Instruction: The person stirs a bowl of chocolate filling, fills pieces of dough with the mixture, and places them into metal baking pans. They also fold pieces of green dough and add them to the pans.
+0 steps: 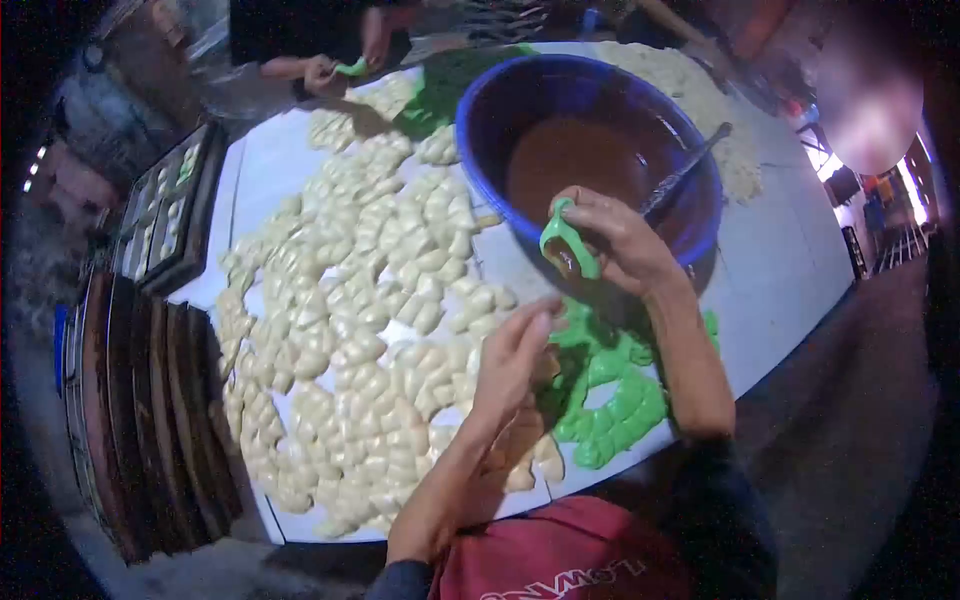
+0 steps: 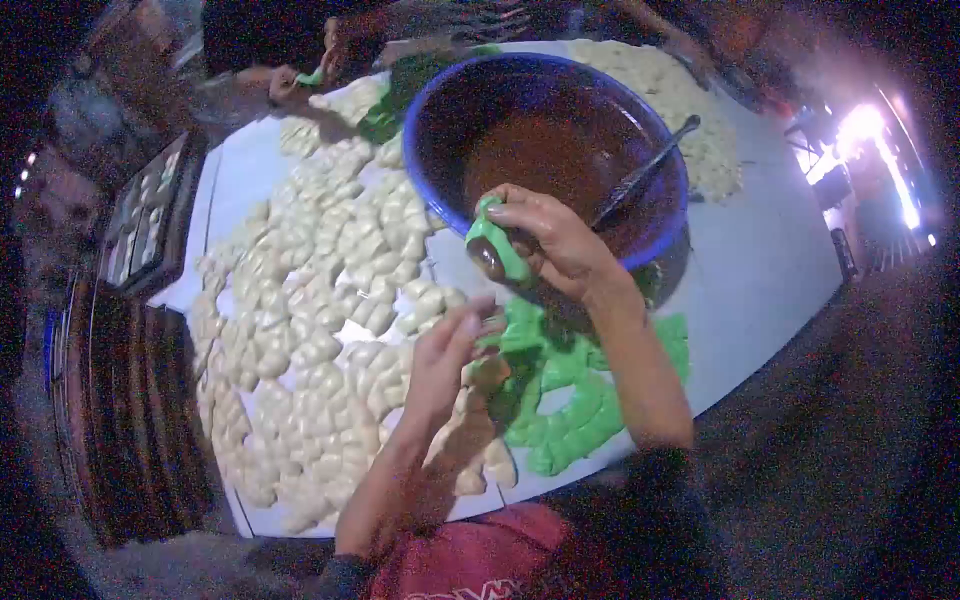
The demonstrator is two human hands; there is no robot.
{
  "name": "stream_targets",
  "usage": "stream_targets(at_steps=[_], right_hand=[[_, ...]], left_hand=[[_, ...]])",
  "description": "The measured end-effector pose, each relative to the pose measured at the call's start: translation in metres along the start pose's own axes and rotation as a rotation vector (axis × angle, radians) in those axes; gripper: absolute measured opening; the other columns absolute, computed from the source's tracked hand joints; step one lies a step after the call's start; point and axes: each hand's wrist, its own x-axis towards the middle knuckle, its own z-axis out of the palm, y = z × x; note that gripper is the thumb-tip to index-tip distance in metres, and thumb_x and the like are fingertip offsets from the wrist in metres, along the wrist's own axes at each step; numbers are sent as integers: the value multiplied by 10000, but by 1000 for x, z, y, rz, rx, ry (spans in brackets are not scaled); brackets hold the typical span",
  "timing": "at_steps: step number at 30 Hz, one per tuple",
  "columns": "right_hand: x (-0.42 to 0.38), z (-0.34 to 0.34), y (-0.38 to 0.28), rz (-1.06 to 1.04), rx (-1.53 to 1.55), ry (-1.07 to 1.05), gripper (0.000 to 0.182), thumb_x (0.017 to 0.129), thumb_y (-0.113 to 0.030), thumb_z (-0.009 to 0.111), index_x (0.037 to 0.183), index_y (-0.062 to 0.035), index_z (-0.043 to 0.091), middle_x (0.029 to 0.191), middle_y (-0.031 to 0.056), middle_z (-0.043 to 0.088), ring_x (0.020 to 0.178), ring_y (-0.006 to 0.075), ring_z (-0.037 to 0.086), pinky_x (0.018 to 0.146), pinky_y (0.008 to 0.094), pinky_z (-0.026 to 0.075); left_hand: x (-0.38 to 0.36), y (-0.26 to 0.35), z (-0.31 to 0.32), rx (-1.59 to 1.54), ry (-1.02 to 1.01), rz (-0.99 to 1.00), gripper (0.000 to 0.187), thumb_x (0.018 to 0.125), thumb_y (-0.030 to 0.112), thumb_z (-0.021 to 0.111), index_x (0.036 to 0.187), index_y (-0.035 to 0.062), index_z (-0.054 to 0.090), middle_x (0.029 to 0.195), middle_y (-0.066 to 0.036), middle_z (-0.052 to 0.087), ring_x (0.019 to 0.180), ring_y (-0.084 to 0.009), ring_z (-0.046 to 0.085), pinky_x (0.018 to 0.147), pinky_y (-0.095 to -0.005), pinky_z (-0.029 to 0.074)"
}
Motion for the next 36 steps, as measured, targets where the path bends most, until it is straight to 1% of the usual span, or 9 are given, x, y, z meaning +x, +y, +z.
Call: stream_targets(at_steps=[4,8,14,18,23,27,30,34,36], right_hand=[[-8,41,51,-45,159,-48,203,935,-164,580,1108,-64,547,944,-9,618,810,66,617,696,200,518],[-20,82,90,12,184,-144,272,879,-146,586,1134,-57,556,971,0,600,847,78,597,748,224,499],[-35,168,133,-489,-835,-66,571,791,-80,703,1319,-45,488,1128,121,577,1026,242,601,837,336,519],[-30,207,167,-638,-1093,32,498,811,-73,685,1292,-87,555,1174,178,544,1059,323,585,845,384,522],[-8,242,194,-922,-1131,113,218,827,-80,662,1041,-48,681,962,112,625,870,242,579,799,345,440],[-13,281,192,-263,-510,58,188,806,-107,683,964,-4,692,919,103,633,879,207,568,799,315,437],[-12,287,188,-76,-523,-24,248,813,-109,682,1036,-1,677,949,118,635,885,230,567,808,322,443],[-15,286,199,-599,-804,-332,341,827,-100,683,1161,-50,633,1067,117,582,1013,278,539,885,358,435],[-9,282,207,-508,-769,-352,315,819,-115,700,1126,-59,658,1100,115,552,1039,266,520,896,351,425]], left_hand=[[-11,7,-18,-403,-1,36,458,998,379,438,1230,-1,546,1205,-110,591,1115,-224,567,981,-422,443],[-46,8,-63,-365,168,108,382,980,317,500,1196,8,564,1100,-100,630,1008,-204,611,928,-379,485],[-91,15,-127,-205,453,145,313,936,183,608,1158,-37,612,953,-60,661,843,-120,618,750,-253,508],[-121,29,-149,-19,520,203,336,925,180,629,1176,-42,613,963,-70,673,830,-130,638,748,-264,537],[-141,37,-173,-68,634,315,433,915,204,645,1277,-19,564,1047,-54,657,864,-107,605,726,-225,503],[-162,66,-197,-161,618,141,332,920,244,635,1146,1,639,966,-28,668,834,-96,625,698,-232,516],[-175,79,-217,-152,547,61,285,919,254,637,1088,25,662,935,-7,671,810,-85,628,665,-226,512],[-189,86,-233,-139,509,91,331,913,287,641,1130,37,648,937,-12,672,784,-87,638,643,-226,530],[-197,88,-231,-136,478,103,312,910,237,647,1133,19,643,953,-29,671,821,-103,642,703,-241,543]])
